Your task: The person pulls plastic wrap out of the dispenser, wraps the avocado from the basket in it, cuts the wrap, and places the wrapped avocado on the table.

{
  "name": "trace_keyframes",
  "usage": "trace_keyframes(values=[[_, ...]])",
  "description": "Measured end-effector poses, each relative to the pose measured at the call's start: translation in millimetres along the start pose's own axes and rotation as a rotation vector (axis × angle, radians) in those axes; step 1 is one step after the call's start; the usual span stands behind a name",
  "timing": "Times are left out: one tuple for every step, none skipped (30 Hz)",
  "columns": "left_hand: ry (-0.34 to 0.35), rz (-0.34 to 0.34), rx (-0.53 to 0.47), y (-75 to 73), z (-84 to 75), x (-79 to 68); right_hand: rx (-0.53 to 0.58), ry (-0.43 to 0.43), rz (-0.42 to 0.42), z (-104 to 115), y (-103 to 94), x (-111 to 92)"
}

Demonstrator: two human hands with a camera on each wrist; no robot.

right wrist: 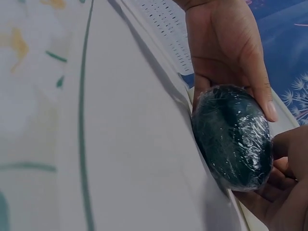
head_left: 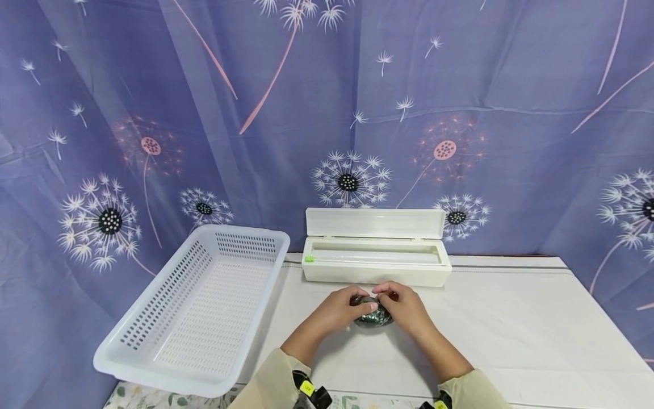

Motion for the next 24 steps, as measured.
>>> trace_keyframes(values=[[0.001,-0.005,0.013,0.2,-0.2,-0.2,-0.003,-0.003,0.000,-0.2,0.0,0.0],[0.002,-0.009,0.029,0.6,0.1,-0.2,-0.008,-0.005,0.001,-0.5,0.1,0.0],[0.004,-0.013,0.045,0.8,0.1,-0.2,-0.010,-0.005,0.004,-0.9,0.4,0.1],[0.007,-0.016,0.058,1.2,0.3,-0.1,-0.014,-0.007,0.006,-1.0,0.6,0.0],[0.010,-0.017,0.066,1.3,0.4,0.0,-0.015,-0.010,0.008,-1.3,0.8,-0.2],[0.012,-0.016,0.070,1.4,0.5,0.1,-0.015,-0.018,0.012,-1.4,1.3,-0.2],[0.015,-0.015,0.070,1.5,0.7,0.3,-0.012,-0.020,0.016,-1.7,1.7,-0.3],[0.021,-0.013,0.069,1.5,0.7,0.6,-0.010,-0.021,0.021,-2.0,2.1,-0.4],[0.022,-0.009,0.063,1.7,1.0,0.9,-0.005,-0.023,0.026,-2.0,2.3,-0.6],[0.023,-0.005,0.054,1.8,1.3,1.1,-0.004,-0.026,0.029,-2.0,2.6,-0.6],[0.025,-0.002,0.046,1.9,1.6,1.5,0.002,-0.029,0.034,-2.0,3.0,-0.6],[0.028,-0.001,0.040,1.7,1.8,1.8,0.005,-0.033,0.040,-1.6,3.2,-0.6],[0.030,0.001,0.032,1.4,2.1,2.2,0.008,-0.031,0.044,-1.2,3.7,-0.4],[0.032,0.000,0.028,1.3,2.5,2.7,0.008,-0.036,0.047,-0.7,3.7,-0.4],[0.031,0.002,0.023,1.3,3.1,3.0,0.009,-0.039,0.049,-0.1,3.8,-0.4],[0.033,0.002,0.020,1.1,3.4,3.3,0.007,-0.043,0.050,0.4,3.9,-0.4],[0.034,0.001,0.017,0.7,3.6,3.6,0.006,-0.045,0.052,0.9,3.9,-0.4],[0.036,-0.001,0.012,-0.1,3.3,3.5,0.005,-0.047,0.052,1.7,3.8,-0.6],[0.035,-0.001,0.006,-0.6,3.3,3.5,0.006,-0.049,0.053,2.2,3.9,-0.7],[0.033,-0.002,0.000,-1.2,3.1,3.4,0.007,-0.049,0.053,2.6,3.9,-0.7],[0.028,-0.004,-0.008,-1.9,3.0,3.4,0.009,-0.049,0.053,3.1,4.0,-0.6],[0.024,-0.009,-0.015,-2.6,2.9,3.4,0.010,-0.051,0.052,3.6,3.9,-0.5],[0.016,-0.015,-0.022,-3.4,2.9,3.6,0.009,-0.052,0.051,3.8,3.7,-0.5],[0.011,-0.023,-0.028,-4.3,2.8,3.4,0.013,-0.053,0.052,4.1,3.8,-0.3]])
Point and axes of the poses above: each hand's wrist, its own x-axis towards the middle knuckle, its own y-axis out of the palm, z = x × y, the point moved 4 cm from there along x, towards the middle knuckle, and after that the axes turned 9 degrees about -z, right-handed, at the moved point
